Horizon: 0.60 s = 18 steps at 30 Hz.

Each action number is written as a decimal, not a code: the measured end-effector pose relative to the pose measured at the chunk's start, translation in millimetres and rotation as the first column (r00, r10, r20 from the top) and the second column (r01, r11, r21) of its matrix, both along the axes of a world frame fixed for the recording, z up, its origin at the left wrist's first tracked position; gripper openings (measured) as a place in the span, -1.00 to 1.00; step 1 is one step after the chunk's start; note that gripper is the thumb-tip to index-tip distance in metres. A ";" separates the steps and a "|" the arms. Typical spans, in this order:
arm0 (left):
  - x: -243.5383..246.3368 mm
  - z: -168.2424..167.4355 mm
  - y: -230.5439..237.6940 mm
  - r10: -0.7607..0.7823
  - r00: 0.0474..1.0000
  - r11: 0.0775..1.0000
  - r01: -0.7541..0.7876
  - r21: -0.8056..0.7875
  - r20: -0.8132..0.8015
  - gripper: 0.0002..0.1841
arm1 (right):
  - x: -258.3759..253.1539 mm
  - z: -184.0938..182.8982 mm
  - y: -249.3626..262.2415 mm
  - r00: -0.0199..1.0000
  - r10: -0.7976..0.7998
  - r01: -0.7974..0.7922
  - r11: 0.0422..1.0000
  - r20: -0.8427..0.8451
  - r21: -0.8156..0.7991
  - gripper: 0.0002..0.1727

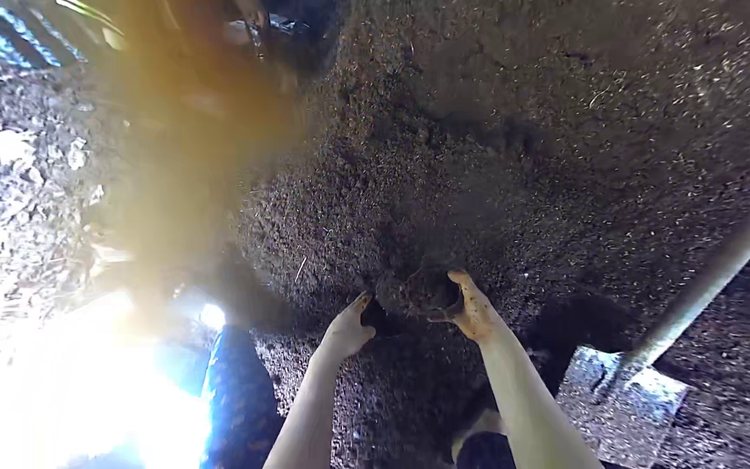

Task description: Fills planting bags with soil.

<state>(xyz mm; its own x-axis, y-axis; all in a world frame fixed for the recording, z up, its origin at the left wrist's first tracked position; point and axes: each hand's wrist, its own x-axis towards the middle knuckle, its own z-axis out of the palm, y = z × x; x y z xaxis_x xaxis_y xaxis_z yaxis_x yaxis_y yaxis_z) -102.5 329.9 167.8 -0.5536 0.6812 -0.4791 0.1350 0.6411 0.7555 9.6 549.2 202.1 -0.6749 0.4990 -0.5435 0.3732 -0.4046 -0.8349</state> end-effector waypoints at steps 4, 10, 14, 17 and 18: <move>1.2 -3.1 -5.9 0.009 1.000 1.000 -0.009 0.024 -0.018 -0.07 | -7.4 -2.2 -34.8 0.964 0.211 -0.247 0.936 0.162 0.250 -0.30; 3.4 -1.5 -14.7 0.025 0.998 1.000 -0.026 -0.017 -0.058 -0.10 | -25.1 24.9 -68.9 0.857 0.267 -0.507 0.583 0.440 0.634 -0.32; -1.8 -4.0 -21.7 0.018 0.999 1.000 -0.018 -0.001 -0.050 -0.15 | -18.0 37.0 -57.4 0.913 0.207 -0.405 0.569 0.352 0.716 -0.34; -3.8 -10.4 -23.5 0.015 0.999 1.000 -0.014 0.022 -0.048 -0.19 | -8.9 31.4 -35.6 0.956 0.072 -0.284 0.473 0.284 0.834 -0.33; -3.6 -12.3 -23.6 0.018 0.999 0.999 -0.016 0.029 -0.047 -0.19 | -6.6 25.5 -29.8 0.951 0.038 -0.295 0.405 0.307 0.865 -0.32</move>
